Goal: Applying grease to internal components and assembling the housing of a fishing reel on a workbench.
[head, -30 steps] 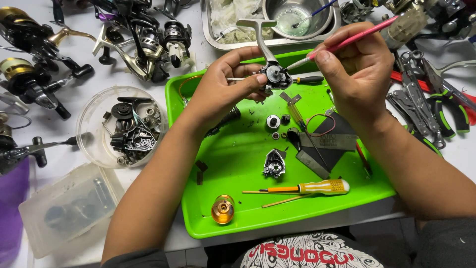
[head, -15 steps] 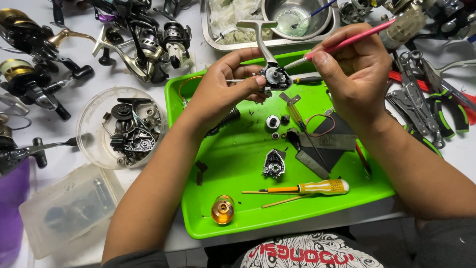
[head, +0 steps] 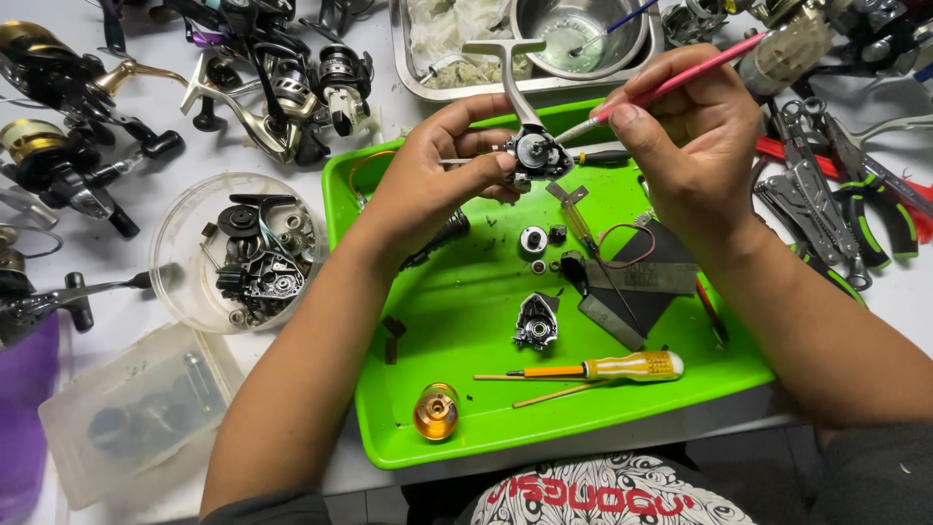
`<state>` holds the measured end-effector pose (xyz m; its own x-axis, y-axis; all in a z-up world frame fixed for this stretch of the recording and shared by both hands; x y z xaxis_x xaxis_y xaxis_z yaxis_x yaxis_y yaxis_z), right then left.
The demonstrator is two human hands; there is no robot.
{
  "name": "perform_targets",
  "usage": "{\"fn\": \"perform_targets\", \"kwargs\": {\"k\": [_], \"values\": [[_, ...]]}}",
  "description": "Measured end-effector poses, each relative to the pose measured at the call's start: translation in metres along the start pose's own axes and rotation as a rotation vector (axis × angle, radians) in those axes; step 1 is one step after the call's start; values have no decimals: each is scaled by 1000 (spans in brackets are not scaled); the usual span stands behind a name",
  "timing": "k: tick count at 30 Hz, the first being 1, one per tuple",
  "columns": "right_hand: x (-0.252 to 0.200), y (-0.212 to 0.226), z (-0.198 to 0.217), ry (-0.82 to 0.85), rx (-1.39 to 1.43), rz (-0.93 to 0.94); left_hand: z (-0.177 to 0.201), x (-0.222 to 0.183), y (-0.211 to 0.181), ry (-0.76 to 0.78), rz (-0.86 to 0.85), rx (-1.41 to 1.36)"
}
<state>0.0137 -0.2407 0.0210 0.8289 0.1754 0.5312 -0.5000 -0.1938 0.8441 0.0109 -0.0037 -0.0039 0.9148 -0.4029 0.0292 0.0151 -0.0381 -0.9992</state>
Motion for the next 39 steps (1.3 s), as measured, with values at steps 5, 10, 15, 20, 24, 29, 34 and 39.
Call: {"fn": "perform_targets", "kwargs": {"k": [5, 10, 15, 20, 24, 29, 34, 39], "values": [[1, -2, 0, -21, 32, 7, 0, 0, 1, 10, -2, 1], [3, -4, 0, -1, 86, -64, 0, -1, 0, 23, -11, -24], [3, -7, 3, -16, 110, -58, 1, 1, 1, -5, 20, -36], [2, -7, 3, -3, 108, -38, 2, 1, 2, -18, -3, -21], [1, -6, 3, -9, 96, -62, 2, 1, 0, -41, 5, -12], [3, -6, 5, -10, 120, -56, 3, 1, 2, -62, 6, -14], [13, 6, 28, -76, 131, -39, 4, 2, 3, -115, 25, -23], [17, 37, 51, -10, -81, -172, 2, -1, -4, -91, 3, -29]]}}
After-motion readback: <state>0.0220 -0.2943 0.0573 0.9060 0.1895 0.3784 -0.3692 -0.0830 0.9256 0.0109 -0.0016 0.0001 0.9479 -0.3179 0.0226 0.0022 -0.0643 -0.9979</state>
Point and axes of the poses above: each hand's wrist, its own x-axis towards the middle knuckle, its own z-axis out of the back of the hand, y = z × x, the point moved 1 cm from there along x, towards the middle knuckle, and after that the axes turned 15 degrees about x, right-handed, at the moved point
